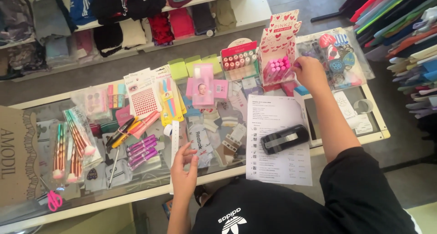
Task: Applying small adhesive labels to cosmetic tubes and stapling paperwork at a store counter.
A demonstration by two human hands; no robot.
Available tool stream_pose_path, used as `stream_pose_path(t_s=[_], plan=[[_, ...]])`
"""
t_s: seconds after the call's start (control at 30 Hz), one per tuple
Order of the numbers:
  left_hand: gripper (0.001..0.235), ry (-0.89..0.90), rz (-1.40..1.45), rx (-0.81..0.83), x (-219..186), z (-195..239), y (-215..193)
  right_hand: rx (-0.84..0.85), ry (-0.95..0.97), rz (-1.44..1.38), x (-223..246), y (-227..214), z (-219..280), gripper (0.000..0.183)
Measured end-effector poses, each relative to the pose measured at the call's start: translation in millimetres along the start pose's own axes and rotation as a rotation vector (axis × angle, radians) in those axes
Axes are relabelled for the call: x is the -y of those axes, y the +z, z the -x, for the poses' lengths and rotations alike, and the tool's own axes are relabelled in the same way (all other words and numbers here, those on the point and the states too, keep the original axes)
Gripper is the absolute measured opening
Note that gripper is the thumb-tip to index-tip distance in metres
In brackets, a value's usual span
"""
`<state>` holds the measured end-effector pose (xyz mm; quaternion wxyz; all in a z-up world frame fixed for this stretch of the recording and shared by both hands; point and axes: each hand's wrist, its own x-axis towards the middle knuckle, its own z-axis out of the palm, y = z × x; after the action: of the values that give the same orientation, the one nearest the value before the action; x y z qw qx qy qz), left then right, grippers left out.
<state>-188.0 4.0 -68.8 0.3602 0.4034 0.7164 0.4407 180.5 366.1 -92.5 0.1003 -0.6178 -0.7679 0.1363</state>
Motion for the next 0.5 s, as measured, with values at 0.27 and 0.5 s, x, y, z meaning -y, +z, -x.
stream_pose_path(t_s=[0.27, 0.5], plan=[[0.04, 0.045, -0.012, 0.0, 7, 5, 5, 0.107, 0.095, 0.012, 11, -1, -7, 0.022], [0.034, 0.086, -0.03, -0.033, 21, 7, -17, 0.138, 0.1, -0.139, 22, -24, 15, 0.069]])
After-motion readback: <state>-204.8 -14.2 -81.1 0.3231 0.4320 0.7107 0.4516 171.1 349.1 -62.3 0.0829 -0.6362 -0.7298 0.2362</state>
